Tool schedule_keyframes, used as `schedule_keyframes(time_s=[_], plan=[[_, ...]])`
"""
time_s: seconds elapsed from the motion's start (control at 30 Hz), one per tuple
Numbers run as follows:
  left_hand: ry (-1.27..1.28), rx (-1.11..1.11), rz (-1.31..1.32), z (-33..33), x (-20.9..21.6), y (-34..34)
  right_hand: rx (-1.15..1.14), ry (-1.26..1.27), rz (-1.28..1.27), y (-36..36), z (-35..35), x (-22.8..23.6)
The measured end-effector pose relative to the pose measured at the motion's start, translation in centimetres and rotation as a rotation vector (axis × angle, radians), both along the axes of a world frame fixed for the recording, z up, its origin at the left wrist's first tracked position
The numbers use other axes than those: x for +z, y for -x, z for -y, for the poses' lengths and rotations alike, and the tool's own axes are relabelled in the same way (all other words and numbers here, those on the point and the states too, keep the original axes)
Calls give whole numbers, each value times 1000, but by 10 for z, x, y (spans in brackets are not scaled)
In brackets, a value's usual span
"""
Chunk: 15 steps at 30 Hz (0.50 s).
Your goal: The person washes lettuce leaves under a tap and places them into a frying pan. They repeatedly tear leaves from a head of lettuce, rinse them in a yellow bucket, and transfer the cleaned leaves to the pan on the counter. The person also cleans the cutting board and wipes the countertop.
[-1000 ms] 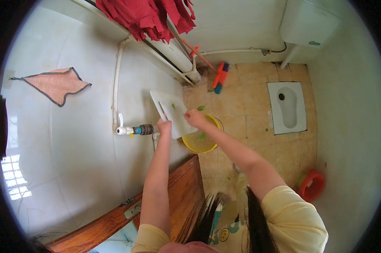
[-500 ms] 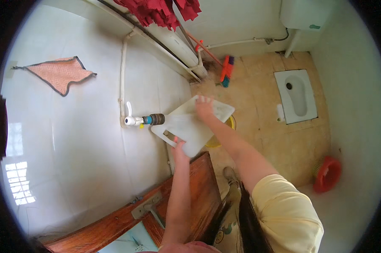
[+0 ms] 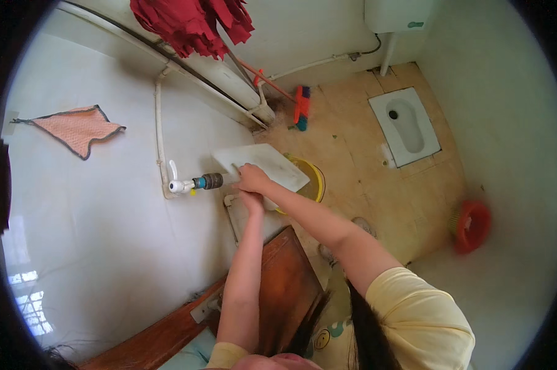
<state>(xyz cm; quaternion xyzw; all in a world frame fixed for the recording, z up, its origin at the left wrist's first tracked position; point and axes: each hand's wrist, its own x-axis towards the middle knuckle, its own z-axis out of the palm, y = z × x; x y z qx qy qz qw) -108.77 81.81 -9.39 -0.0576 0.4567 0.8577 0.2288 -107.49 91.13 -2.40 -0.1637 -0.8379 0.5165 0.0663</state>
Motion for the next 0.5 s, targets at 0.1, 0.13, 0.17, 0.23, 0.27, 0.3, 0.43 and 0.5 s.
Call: schedule_keyframes(time_s=[0.1,0.13,0.17,0.23,0.27,0.3,0.43,0.5], plan=[[257,-85,-188,-36,15,-51,-129,-27,199,-12,-27,-12],[717,-197,-477,-48,32,-66,-214,20,232,-18,-36,-23],[1182,-298,-768,-53,43,-72,-359,-21,175,-25,-40,-31],[1062,-486,-746,-44,35,-64,-466,254,75,-50,-66,-46],[912,-623,-572,-39,44,-53,-434,576,40,-68,-88,-55],[750,-745,-402,-36,52,-39,-465,731,-12,-89,-101,-54],[443,-268,99,-12,19,48,-603,844,-51,-181,-130,-37],[376,-190,156,-12,8,75,-713,721,17,-229,-128,-41]])
